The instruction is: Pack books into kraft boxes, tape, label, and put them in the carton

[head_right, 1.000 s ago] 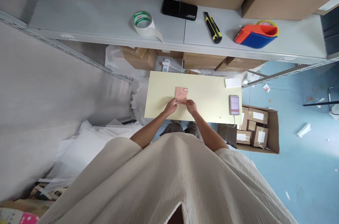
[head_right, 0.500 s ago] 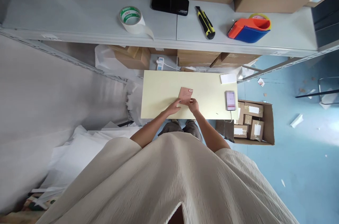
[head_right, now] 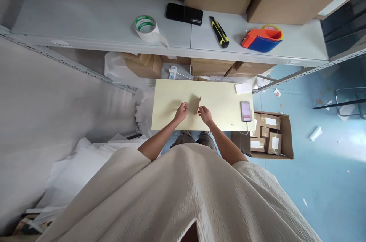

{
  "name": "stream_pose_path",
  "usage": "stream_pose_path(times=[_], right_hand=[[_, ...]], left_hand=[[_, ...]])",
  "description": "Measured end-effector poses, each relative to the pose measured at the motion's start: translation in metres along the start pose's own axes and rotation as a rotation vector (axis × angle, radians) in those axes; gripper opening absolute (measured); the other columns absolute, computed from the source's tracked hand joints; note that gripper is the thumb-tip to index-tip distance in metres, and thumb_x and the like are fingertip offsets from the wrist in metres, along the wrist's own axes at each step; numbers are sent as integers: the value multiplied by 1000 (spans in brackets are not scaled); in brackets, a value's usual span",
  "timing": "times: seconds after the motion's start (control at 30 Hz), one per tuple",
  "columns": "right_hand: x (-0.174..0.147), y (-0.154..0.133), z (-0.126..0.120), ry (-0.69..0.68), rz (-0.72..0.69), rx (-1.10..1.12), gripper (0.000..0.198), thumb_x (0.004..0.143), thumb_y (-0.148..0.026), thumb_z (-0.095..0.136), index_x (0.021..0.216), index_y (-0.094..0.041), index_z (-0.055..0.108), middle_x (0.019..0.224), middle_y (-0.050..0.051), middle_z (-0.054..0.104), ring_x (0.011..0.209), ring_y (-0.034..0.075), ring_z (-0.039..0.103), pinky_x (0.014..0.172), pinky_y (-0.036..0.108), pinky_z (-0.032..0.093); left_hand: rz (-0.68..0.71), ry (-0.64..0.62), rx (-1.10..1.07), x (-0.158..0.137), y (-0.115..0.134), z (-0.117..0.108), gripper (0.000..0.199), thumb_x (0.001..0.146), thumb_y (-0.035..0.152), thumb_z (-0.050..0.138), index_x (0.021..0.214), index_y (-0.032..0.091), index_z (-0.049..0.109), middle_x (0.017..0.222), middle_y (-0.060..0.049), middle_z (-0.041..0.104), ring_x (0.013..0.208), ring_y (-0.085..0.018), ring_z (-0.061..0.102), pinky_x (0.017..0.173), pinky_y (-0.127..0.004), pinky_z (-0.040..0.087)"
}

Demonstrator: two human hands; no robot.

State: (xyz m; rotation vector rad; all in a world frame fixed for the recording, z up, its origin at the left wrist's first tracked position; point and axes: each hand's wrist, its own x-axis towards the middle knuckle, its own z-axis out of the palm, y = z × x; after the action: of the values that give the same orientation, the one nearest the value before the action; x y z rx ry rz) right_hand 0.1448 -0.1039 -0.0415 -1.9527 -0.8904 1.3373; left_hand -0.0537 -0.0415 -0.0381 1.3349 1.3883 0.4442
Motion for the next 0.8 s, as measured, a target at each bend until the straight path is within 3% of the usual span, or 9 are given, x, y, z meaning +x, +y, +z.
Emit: stream_pose_path(times=[0.2, 0.47, 0.57, 0.7, 0.8], right_hand=[[1, -1, 14, -76, 15, -5, 45, 98, -65, 57, 103, -23, 75, 96, 7, 81, 76, 20, 73, 75, 32, 59], [6, 7, 25, -68, 16, -39, 40, 97, -59, 57, 103, -23, 74, 98, 7, 81, 73, 19, 72, 75, 33, 60], [8, 10, 26, -95, -6, -91, 39, 99, -54, 57, 111, -22, 77, 107, 10, 83, 79, 21, 75, 80, 37, 63], [0, 14, 29, -177, -186, -390, 49, 103, -43, 55, 140, -23, 79, 147, 15, 78, 117, 31, 77, 103, 48, 63], [-13, 20, 33, -302, -354, -807, 67, 104, -36, 55, 170, -24, 60, 182, 14, 50, 155, 40, 55, 126, 59, 48]], left_hand=[[-80, 55, 19, -10, -17, -29, 41, 108, 18, 55, 148, 19, 66, 157, -20, 72, 147, -29, 70, 125, -45, 54], [-48, 26, 36, -14, -29, -31, 53, 101, 20, 64, 154, 21, 63, 157, -19, 72, 149, -33, 68, 126, -52, 54], [-48, 1, 66, -12, -29, -30, 58, 103, 21, 62, 161, 18, 58, 160, -22, 69, 148, -33, 69, 126, -51, 54], [33, -117, 229, -14, -33, -33, 69, 100, 18, 62, 169, 16, 51, 171, -23, 60, 159, -35, 59, 133, -52, 46], [147, -277, 436, -21, -43, -37, 75, 95, 15, 62, 170, 20, 52, 183, -21, 46, 174, -36, 39, 143, -58, 27]])
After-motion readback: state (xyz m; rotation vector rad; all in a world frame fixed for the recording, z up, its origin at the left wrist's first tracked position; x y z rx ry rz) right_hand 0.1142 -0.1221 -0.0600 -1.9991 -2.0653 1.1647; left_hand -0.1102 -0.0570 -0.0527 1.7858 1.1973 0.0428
